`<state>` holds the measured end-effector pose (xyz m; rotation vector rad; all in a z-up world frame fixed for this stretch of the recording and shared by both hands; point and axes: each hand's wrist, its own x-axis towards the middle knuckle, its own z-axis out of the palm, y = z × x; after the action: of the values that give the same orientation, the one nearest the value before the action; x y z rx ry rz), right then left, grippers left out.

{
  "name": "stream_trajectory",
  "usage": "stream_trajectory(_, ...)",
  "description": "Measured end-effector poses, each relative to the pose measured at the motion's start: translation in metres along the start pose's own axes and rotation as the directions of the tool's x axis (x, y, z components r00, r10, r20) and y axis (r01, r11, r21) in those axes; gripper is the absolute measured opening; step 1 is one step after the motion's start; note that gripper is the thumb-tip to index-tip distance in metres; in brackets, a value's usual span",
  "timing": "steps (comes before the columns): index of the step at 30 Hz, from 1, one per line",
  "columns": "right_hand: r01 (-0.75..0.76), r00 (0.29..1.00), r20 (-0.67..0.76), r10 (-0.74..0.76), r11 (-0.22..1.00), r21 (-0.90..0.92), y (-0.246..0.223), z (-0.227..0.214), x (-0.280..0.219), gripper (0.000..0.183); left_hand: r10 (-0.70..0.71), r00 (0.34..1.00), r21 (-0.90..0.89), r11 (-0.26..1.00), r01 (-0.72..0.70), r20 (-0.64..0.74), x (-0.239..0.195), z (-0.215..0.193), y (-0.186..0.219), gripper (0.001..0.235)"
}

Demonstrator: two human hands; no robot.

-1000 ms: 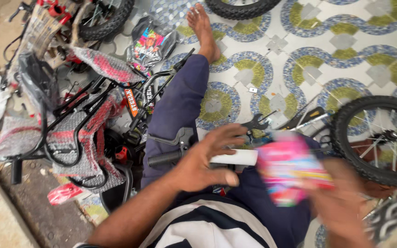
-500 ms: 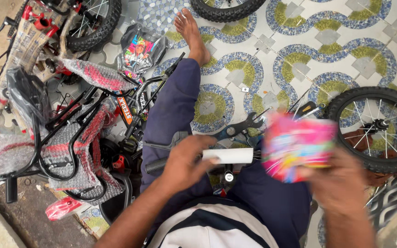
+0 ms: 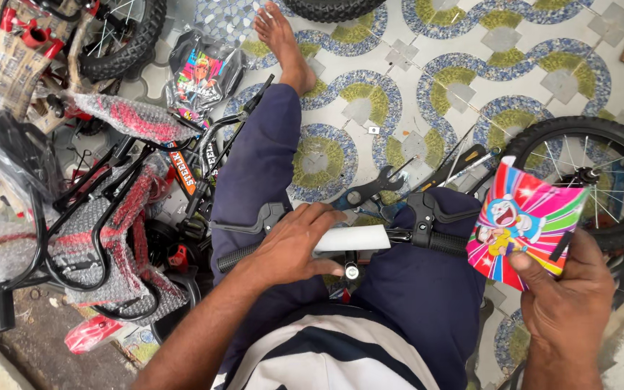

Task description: The person assembles a small bicycle on a tiled floor by connecting the handlebars to the stem using a screwdriver and pliers, then attaching foam padding and a decorative cover to the handlebars.

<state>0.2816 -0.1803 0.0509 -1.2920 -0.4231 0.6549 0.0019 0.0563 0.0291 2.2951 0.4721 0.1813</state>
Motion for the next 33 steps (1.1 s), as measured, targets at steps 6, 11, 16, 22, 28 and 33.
stream_trajectory(6, -0.059, 0.997, 0.043, 0.056, 0.997, 0.055, 0.006, 0.008, 0.001, 0.053, -0.11, 0.992, -0.16, 0.98, 0.118, 0.056, -0.011, -0.011, -0.005, 0.076)
stream_trajectory(11, -0.057, 0.994, 0.099, 0.053, 0.997, 0.044, 0.011, 0.02, -0.001, 0.049, -0.224, 0.972, -0.285, 0.939, 0.194, -0.077, -0.016, -0.033, -0.015, 0.063)
stream_trajectory(16, -0.079, 0.992, 0.105, 0.072, 0.995, 0.058, 0.009, 0.036, -0.001, 0.052, -0.02, 0.997, -0.017, 1.0, 0.019, -0.078, -0.017, -0.03, -0.006, 0.067)
stream_trajectory(22, -0.243, 0.951, 0.235, 0.202, 0.957, 0.161, 0.016, 0.051, -0.003, 0.045, -0.175, 0.965, -0.454, 0.888, 0.07, -0.195, -0.013, -0.027, -0.009, 0.054)
stream_trajectory(28, -0.394, 0.894, 0.345, 0.284, 0.865, 0.31, 0.062, 0.111, -0.032, 0.038, -0.115, 0.969, -0.943, 0.232, 0.239, 0.218, 0.013, 0.006, 0.003, 0.071)
stream_trajectory(33, -0.602, 0.794, 0.31, 0.523, 0.746, 0.284, 0.098, 0.108, -0.058, 0.025, -0.041, 0.937, -0.912, 0.218, 0.346, 0.346, 0.02, 0.001, -0.01, 0.063)
